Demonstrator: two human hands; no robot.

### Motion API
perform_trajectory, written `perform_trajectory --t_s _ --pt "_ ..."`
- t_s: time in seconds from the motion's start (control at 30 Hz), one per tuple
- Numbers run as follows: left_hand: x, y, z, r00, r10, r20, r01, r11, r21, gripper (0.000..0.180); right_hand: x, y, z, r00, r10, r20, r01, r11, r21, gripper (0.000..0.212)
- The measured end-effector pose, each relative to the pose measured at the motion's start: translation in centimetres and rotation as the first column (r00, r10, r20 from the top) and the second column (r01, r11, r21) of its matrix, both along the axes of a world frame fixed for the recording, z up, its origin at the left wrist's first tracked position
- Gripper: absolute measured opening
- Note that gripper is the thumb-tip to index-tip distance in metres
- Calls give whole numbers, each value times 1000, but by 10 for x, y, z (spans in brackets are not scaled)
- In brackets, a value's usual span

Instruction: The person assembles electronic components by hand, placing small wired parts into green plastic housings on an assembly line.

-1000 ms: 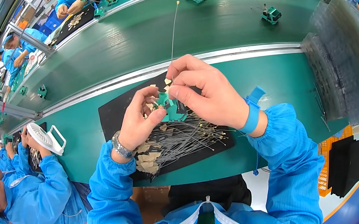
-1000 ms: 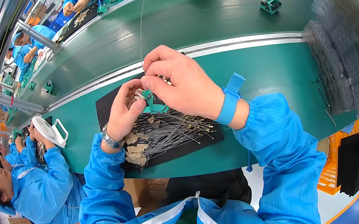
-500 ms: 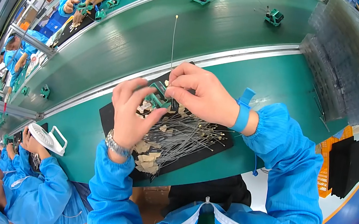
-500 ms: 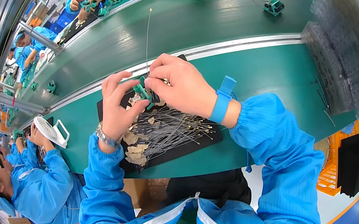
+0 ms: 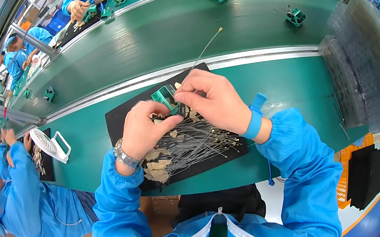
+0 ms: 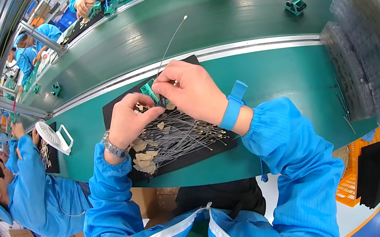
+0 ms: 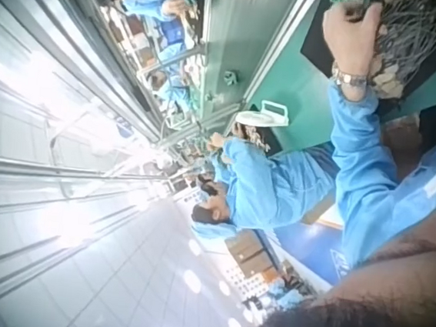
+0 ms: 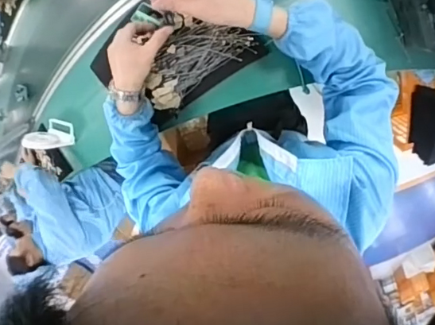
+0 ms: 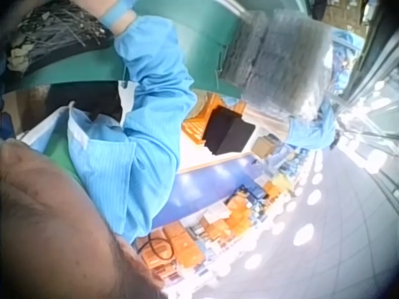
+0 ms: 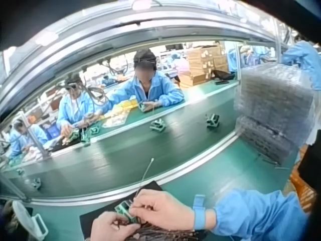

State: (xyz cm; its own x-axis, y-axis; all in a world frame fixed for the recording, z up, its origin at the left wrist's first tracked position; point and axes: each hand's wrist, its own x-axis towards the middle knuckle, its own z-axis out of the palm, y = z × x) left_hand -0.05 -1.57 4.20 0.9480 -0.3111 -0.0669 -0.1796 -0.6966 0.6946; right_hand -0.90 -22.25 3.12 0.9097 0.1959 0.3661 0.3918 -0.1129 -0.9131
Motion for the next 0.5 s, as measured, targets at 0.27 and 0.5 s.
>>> perform_trajectory --t_s 0.27,0.5 --pt "21 26 -29 950 -154 273 91 969 231 82 3 -2 5 1000 -5 8 6 990 -144 14" --pt "18 23 -22 957 -273 95 286 942 -177 77 5 0 -4 998 55 11 -54 997 -48 15"
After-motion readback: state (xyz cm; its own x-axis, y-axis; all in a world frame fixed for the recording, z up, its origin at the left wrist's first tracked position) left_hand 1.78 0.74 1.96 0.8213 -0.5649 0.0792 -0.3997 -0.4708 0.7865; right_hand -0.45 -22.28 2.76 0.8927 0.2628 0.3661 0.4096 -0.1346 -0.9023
